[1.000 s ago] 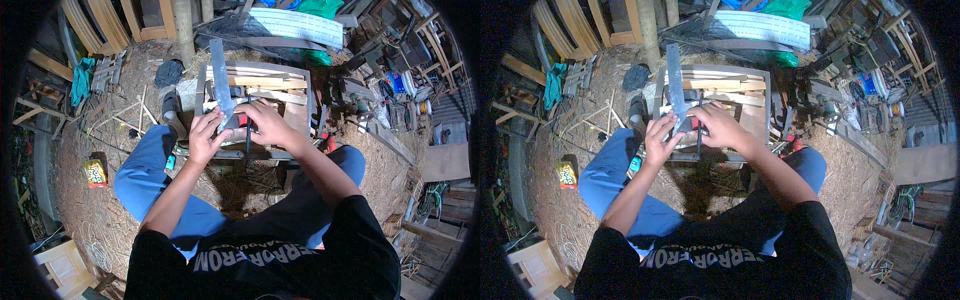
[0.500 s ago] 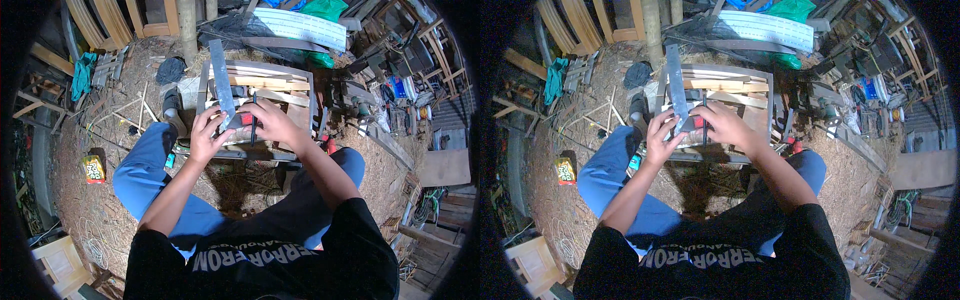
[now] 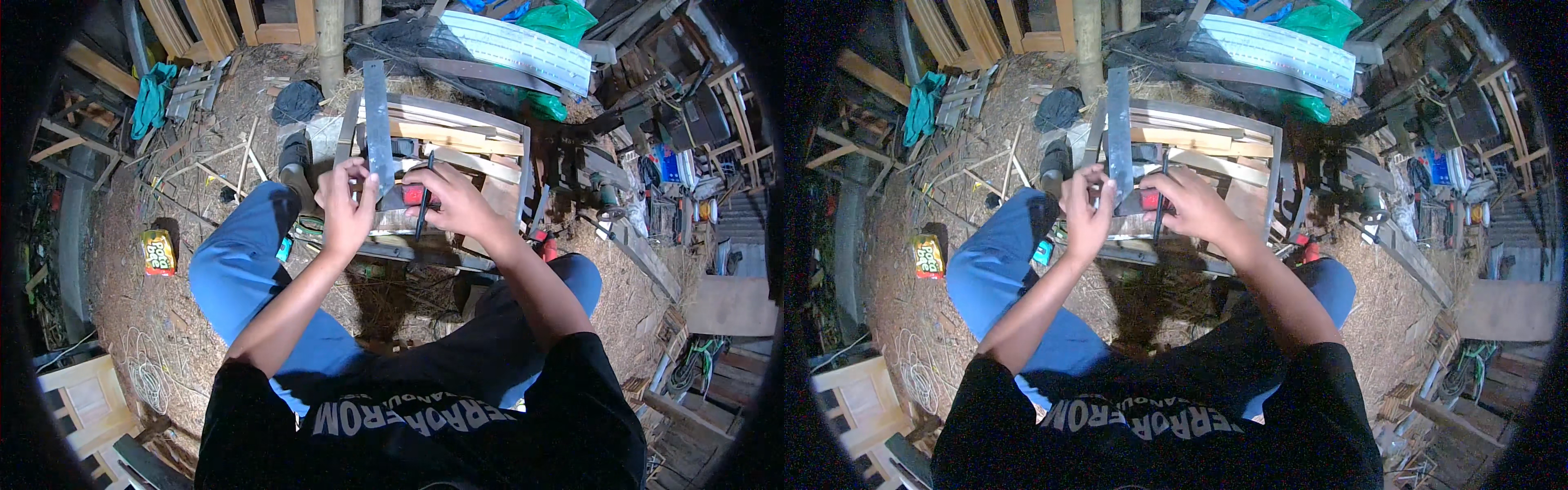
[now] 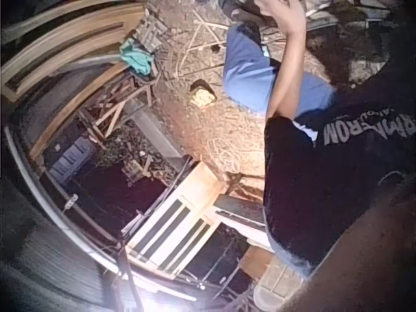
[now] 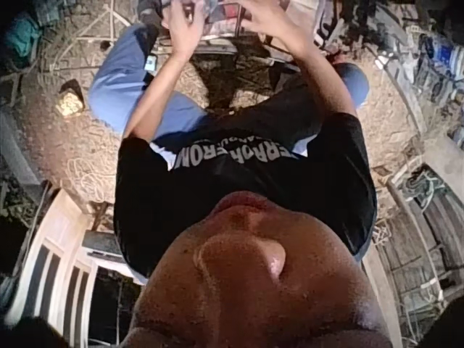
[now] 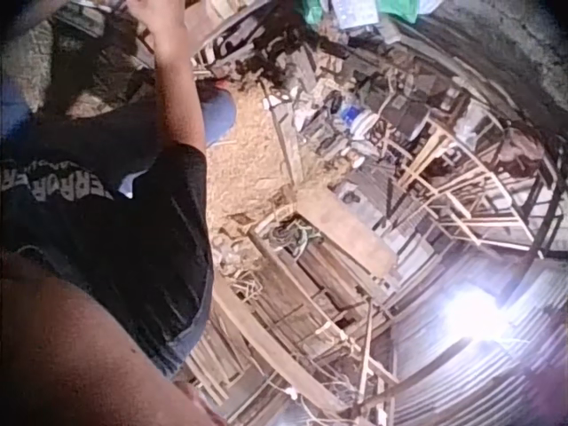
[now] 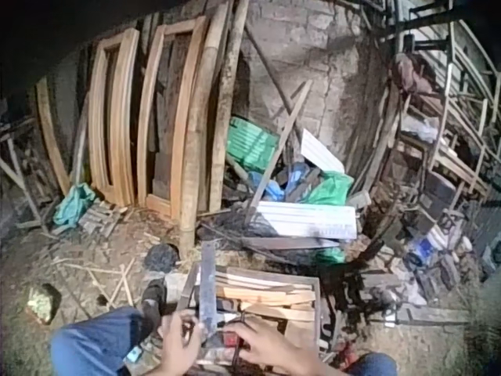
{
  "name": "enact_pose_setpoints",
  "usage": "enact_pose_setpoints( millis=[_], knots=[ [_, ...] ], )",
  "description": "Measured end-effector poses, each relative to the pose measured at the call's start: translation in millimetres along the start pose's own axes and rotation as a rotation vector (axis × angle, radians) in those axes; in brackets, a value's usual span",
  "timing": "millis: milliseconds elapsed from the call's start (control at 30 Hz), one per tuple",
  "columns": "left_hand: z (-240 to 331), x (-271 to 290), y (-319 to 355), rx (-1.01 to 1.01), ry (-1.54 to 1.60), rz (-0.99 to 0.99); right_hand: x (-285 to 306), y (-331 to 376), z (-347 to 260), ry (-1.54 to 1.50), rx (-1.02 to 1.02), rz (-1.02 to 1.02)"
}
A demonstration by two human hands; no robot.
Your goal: The person marks a wooden frame using a metal square and a pencil, then uses a red power drill to drive screws into the wood. The person is sitting on the ground in a cluttered workshop environment.
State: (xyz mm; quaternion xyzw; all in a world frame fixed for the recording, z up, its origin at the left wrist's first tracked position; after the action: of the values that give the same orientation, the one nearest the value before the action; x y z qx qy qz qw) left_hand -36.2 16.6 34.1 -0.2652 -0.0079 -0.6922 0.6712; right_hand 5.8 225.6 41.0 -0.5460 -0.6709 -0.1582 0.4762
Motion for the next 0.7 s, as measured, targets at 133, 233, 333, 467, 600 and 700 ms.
enact_pose_setpoints(
  millis=[133,233,333,467,600,700],
  knots=[
    [-15,-4,-5,0.024,-0.228,0.045,4,-4,-7,-0.017,-0.023,-0.037],
    [-15,-13,-5,0.064,-0.263,0.041,6,-6,-4,-0.035,-0.004,-0.017],
    [-15,-18,-11,0.137,-0.265,0.033,9,-7,-5,-0.082,0.026,0.027],
    [-20,-17,-22,0.260,-0.280,-0.010,4,-6,0,-0.069,0.056,0.028],
    [-20,-25,-23,0.306,-0.284,0.030,5,-4,1,-0.050,0.077,0.006],
    [-22,-27,-21,0.289,-0.325,0.013,5,-4,-2,-0.081,0.122,0.022]
  ],
)
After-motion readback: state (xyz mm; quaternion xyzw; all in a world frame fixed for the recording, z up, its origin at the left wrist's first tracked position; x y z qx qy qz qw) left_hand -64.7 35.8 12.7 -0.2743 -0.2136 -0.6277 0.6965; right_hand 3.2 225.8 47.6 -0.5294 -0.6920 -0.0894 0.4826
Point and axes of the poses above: each hand's wrist, its own y-axis away from the middle knuckle, its own x-axis out of the back of the hand, z = x × y, the point moved 6 cm from there along -y, towards the middle knuckle, and after that the axes turned 3 degrees about y, right-handed, at the moved point
